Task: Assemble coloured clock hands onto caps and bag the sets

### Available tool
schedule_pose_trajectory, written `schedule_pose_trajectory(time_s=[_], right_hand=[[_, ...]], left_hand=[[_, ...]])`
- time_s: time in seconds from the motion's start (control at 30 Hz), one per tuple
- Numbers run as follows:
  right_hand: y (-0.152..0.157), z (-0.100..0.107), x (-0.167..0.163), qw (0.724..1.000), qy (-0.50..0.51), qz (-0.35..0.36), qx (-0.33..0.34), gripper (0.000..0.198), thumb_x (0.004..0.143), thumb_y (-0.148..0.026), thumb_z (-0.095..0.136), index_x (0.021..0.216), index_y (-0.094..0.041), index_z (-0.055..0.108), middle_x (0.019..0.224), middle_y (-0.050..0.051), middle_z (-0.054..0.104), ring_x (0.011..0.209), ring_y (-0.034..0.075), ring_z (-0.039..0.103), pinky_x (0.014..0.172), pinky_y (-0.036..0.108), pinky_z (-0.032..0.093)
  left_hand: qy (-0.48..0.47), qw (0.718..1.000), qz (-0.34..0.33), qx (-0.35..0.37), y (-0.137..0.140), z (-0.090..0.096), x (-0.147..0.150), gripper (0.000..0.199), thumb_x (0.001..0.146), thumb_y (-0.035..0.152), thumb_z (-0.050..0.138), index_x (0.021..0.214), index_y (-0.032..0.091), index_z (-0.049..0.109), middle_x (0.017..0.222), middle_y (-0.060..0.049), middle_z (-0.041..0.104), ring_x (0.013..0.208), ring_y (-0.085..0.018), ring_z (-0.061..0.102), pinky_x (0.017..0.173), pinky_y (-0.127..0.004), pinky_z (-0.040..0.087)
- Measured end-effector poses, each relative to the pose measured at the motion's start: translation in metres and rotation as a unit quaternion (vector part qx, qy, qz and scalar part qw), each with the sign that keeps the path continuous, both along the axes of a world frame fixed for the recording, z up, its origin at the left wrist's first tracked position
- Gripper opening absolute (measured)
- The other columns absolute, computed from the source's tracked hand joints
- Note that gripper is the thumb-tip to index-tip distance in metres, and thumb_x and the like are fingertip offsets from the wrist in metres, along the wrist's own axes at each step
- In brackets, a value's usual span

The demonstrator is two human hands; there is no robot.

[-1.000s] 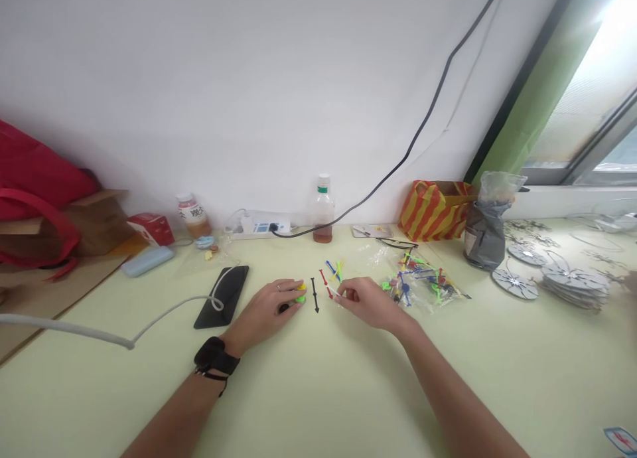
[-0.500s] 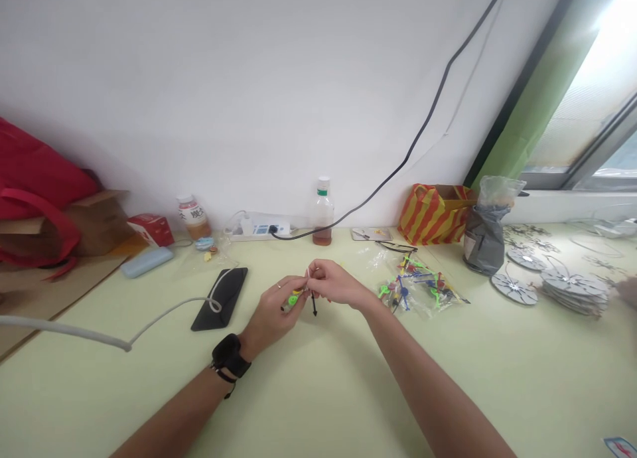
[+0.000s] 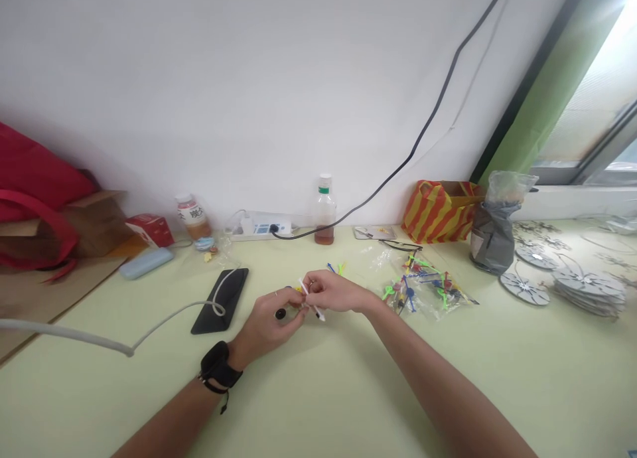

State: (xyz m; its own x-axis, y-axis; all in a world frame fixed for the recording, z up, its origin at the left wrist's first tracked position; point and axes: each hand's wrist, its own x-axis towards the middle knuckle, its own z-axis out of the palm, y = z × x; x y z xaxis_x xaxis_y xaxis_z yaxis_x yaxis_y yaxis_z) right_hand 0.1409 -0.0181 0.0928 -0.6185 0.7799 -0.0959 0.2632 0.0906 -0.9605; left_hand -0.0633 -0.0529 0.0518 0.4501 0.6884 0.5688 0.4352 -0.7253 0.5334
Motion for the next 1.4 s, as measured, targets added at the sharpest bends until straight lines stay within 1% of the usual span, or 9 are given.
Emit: schedule_pose_trajectory(time_s=[0.13,0.23,0.33,0.5,0.6,0.67,0.77,0.97,1.4], right_hand=[[0.005,-0.004,0.005,0.979,-0.144,-0.103,0.100,0.009,0.083,-0.014,0.061,0.091,-0.018,0.060,0.068,-0.004,0.061,0.058,0.010,0.053,0.053,0.020,0.035],[0.010,-0.009,0.013,0.962,-0.220,-0.110,0.123,0.018,0.081,-0.015,0.065,0.100,-0.016,0.066,0.069,0.000,0.068,0.058,0.013,0.059,0.056,0.024,0.039],[0.015,-0.015,0.021,0.956,-0.240,-0.100,0.137,0.018,0.085,-0.023,0.066,0.101,-0.016,0.070,0.064,0.001,0.068,0.055,0.016,0.061,0.056,0.026,0.041],[0.028,-0.019,0.043,0.922,-0.286,-0.163,0.203,0.026,0.091,-0.024,0.062,0.115,-0.017,0.068,0.098,0.010,0.073,0.084,0.020,0.066,0.071,0.027,0.042],[0.034,-0.021,0.057,0.902,-0.325,-0.184,0.218,0.024,0.090,-0.017,0.060,0.112,-0.015,0.069,0.100,0.013,0.071,0.093,0.023,0.065,0.074,0.029,0.041],[0.036,-0.024,0.061,0.892,-0.345,-0.185,0.225,0.022,0.089,-0.014,0.059,0.108,-0.015,0.069,0.101,0.013,0.070,0.100,0.025,0.064,0.076,0.029,0.041],[0.036,-0.030,0.058,0.883,-0.364,-0.178,0.237,0.015,0.091,-0.014,0.057,0.100,-0.015,0.069,0.107,0.015,0.067,0.104,0.026,0.062,0.079,0.030,0.041],[0.033,-0.036,0.048,0.891,-0.354,-0.135,0.252,0.008,0.091,-0.018,0.059,0.090,-0.016,0.067,0.103,0.014,0.065,0.093,0.023,0.062,0.074,0.029,0.040],[0.020,-0.036,0.020,0.951,-0.218,-0.044,0.215,0.013,0.075,-0.005,0.064,0.078,-0.017,0.064,0.077,0.001,0.065,0.069,0.014,0.059,0.061,0.022,0.042]], left_hand=[[0.002,1.000,0.002,-0.006,-0.002,-0.002,-0.002,0.007,0.090,0.019,0.066,0.084,0.021,0.062,0.095,-0.004,0.075,0.089,-0.018,0.072,0.083,-0.030,0.056],[0.053,0.999,-0.004,-0.012,-0.001,0.000,-0.006,0.001,0.089,0.022,0.068,0.090,0.023,0.068,0.102,-0.005,0.077,0.096,-0.020,0.073,0.089,-0.034,0.057],[0.119,0.992,-0.019,-0.022,0.001,0.000,-0.008,0.012,0.088,0.025,0.069,0.099,0.027,0.074,0.106,-0.006,0.077,0.115,-0.026,0.067,0.096,-0.040,0.057],[0.135,0.990,-0.020,-0.025,0.005,0.001,-0.012,0.007,0.087,0.026,0.071,0.092,0.028,0.075,0.116,-0.005,0.076,0.133,-0.028,0.056,0.106,-0.048,0.052],[0.149,0.988,-0.007,-0.026,0.005,0.003,-0.013,0.036,0.089,0.029,0.069,0.125,0.029,0.068,0.145,-0.006,0.060,0.142,-0.029,0.046,0.116,-0.051,0.043],[0.175,0.984,0.002,-0.039,0.004,0.003,-0.014,0.057,0.094,0.033,0.065,0.149,0.032,0.050,0.160,-0.006,0.044,0.149,-0.029,0.037,0.121,-0.052,0.037],[0.219,0.974,0.007,-0.062,0.005,-0.001,-0.017,0.060,0.102,0.039,0.053,0.158,0.036,0.034,0.167,-0.002,0.030,0.155,-0.030,0.026,0.124,-0.053,0.032],[0.238,0.968,0.011,-0.078,0.007,-0.010,-0.019,0.056,0.105,0.042,0.048,0.159,0.037,0.033,0.168,0.000,0.028,0.156,-0.028,0.024,0.125,-0.051,0.031],[0.199,0.978,0.024,-0.062,0.010,-0.018,-0.018,0.059,0.102,0.045,0.051,0.158,0.034,0.035,0.164,-0.004,0.036,0.152,-0.028,0.030,0.123,-0.050,0.033]])
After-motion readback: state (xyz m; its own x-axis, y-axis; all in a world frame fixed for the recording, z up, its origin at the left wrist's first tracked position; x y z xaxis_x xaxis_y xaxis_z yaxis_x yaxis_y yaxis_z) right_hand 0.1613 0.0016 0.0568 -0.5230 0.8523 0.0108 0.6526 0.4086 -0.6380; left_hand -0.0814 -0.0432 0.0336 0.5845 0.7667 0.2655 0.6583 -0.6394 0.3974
